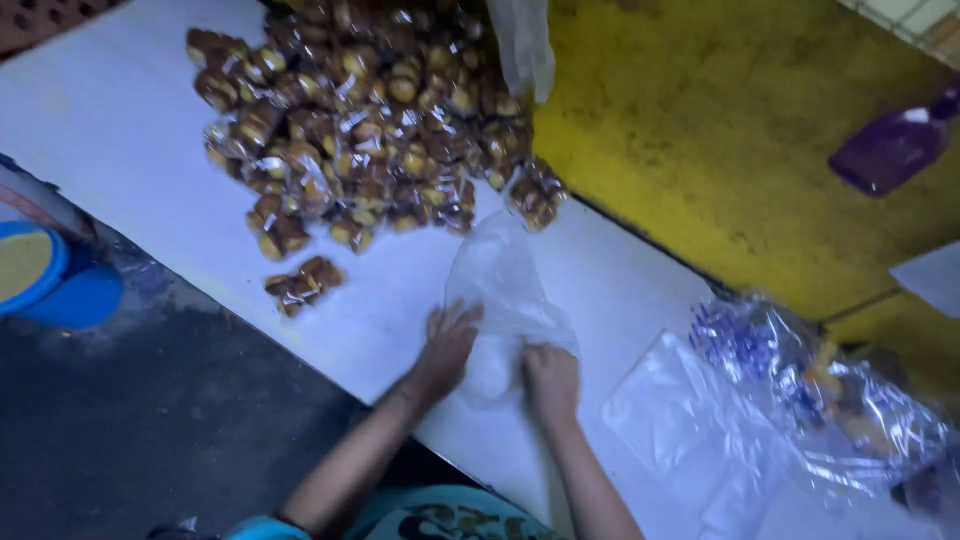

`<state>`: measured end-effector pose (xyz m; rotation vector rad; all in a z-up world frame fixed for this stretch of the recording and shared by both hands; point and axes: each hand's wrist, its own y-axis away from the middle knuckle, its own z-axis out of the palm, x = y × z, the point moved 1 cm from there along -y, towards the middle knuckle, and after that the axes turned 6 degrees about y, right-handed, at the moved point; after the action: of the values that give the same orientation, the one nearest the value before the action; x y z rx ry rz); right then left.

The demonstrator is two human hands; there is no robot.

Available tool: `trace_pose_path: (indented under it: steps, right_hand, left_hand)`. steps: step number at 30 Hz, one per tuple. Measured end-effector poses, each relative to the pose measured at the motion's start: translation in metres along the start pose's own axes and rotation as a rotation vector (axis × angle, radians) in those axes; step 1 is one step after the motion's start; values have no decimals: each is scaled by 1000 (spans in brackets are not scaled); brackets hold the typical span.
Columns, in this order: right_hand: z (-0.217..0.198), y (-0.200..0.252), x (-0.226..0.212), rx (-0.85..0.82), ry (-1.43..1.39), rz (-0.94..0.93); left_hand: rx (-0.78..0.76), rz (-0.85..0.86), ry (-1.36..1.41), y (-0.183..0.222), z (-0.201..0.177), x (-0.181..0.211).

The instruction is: The person places small individual bags of bread into larger plastic bags and then ties the larger bags shut by hand.

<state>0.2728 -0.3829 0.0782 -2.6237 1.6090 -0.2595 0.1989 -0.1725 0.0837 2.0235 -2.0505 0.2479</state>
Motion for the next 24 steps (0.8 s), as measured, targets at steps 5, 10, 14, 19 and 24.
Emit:
trace_pose_path:
  steps: [5,10,14,19,24]
  right_hand:
    - [74,-113,-34,272,-94,-176]
    - [15,-90,-46,-179,-27,-131]
    - [-90,17,-123,-114,-206,-976]
    - [10,-40,-111,-504,-311,22]
    - [-76,-20,-145,-518,-283,122]
  left_hand:
    - [171,399,1520,50,52,76]
    - [403,-63,830,63,22,-108]
    - [318,-421,-730,45,-70,-172]
    - [20,418,-1232,52,-106,-158]
    - [141,355,246,-23,-72,-196]
